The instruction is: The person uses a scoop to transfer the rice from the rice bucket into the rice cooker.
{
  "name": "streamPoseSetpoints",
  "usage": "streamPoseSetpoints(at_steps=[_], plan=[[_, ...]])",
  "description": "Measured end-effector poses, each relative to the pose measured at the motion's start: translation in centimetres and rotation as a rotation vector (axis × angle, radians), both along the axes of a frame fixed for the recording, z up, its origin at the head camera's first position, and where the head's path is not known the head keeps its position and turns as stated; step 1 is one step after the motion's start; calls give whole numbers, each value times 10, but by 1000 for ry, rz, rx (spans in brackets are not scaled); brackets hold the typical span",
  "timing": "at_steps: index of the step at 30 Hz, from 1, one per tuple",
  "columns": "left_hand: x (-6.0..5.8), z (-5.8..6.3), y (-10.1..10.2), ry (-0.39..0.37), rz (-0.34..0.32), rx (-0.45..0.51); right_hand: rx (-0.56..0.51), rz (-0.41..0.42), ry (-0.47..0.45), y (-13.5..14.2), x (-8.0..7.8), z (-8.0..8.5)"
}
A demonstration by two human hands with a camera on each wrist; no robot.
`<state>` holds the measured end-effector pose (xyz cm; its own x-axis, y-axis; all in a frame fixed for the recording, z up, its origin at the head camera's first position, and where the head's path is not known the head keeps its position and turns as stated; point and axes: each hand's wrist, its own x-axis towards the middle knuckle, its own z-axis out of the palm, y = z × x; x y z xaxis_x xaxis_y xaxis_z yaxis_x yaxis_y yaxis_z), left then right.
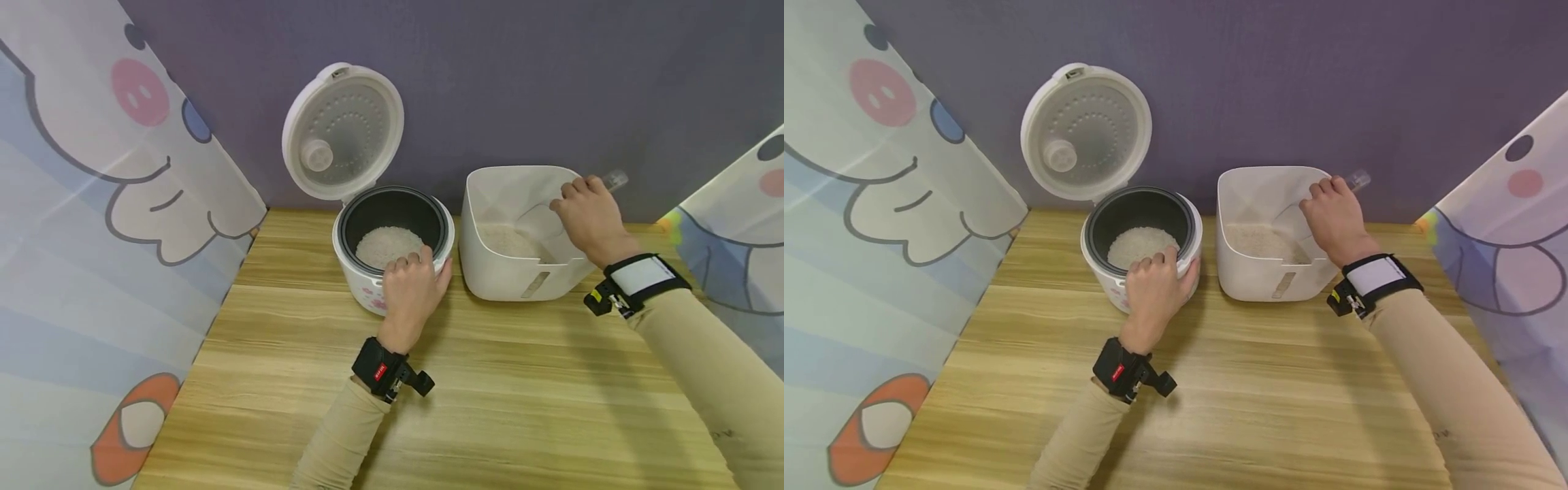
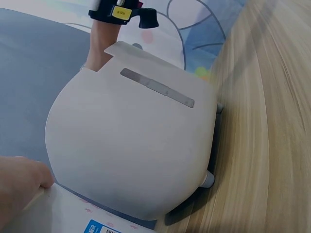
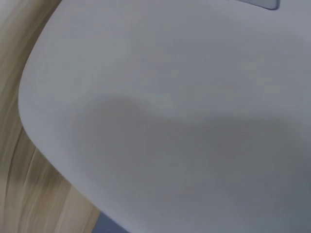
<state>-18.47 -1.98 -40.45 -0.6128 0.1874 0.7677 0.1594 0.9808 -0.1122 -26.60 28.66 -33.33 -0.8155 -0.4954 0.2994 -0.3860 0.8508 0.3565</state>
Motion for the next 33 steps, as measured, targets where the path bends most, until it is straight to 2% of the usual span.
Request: streamPoseSetpoints(at_steps=[4,11,22,33], plan=[[-1,0,1,8,0,1,-36,17,-21,-2,-2,0],[-1,1,1,10,-2,2,-55,9,-140,-12,-3,5],[-1,0,1,-3,-1,4,-54,110,-152,-24,2,9],[0,0,1,-3,-4,8,-122,209,-129,-17,4,5]])
